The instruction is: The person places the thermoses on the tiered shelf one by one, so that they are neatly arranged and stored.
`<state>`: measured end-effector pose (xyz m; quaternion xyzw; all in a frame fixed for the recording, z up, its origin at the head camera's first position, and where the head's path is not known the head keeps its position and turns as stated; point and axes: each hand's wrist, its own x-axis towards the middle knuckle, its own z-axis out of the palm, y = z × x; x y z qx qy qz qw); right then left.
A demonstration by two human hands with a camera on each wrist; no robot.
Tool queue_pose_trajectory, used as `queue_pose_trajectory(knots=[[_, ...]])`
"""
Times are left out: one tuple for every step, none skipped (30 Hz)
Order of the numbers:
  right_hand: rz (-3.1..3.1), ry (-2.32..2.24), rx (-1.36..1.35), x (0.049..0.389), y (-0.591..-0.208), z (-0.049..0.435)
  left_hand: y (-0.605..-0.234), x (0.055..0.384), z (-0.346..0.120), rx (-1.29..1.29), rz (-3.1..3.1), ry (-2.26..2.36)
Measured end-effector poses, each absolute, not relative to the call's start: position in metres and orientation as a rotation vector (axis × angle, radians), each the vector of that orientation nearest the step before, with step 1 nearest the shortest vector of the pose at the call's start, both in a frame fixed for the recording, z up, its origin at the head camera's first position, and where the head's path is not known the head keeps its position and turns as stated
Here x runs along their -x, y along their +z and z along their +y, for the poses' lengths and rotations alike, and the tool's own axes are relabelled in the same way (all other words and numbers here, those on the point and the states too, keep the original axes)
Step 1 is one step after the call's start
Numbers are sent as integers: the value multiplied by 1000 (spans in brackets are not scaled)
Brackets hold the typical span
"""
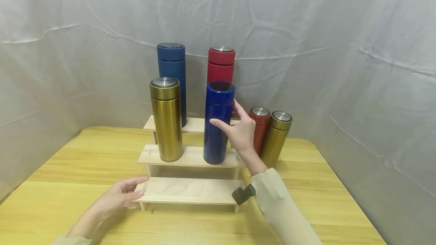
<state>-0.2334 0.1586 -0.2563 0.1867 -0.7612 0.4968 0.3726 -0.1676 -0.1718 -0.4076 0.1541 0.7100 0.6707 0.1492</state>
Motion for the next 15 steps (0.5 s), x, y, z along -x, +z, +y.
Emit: queue_pose_trajectory(knots=[[-1953,1271,-480,233,-257,159,-408,168,-172,-443,2040,1928],[-1955,1269,-480,233,-257,159,-408,168,-172,-441,2039,1928],[-1957,1269,-481,233,-257,160,-408,168,-172,-440,2037,1929],[-1957,1271,-485,233,-257,160,-408,168,-172,-441,2037,1929],[-1960,1274,-490,233,-257,160,-408,168,-172,-440,2036,1930],[-1961,1278,-497,233,-257,160,-408,168,-172,-441,2037,1930],[-1963,1285,-505,233,-257,161,-408,168,-172,-441,2038,1929],[-1964,1292,-514,233,-257,161,-408,168,-172,-443,2040,1928],[-1964,1300,-525,233,-256,161,-408,168,-172,-444,2041,1928],[-1965,1309,-536,233,-256,161,-408,168,-172,-445,2042,1928],[-1968,1318,-546,233,-256,161,-408,168,-172,-447,2042,1927],[-1969,1329,-556,232,-256,161,-409,168,-172,-450,2042,1926],[-1972,1339,-562,232,-255,162,-409,168,-172,-452,2042,1926],[-1976,1348,-567,232,-255,162,-409,168,-172,-454,2040,1926],[-1982,1358,-572,232,-255,163,-409,168,-172,-455,2038,1925]])
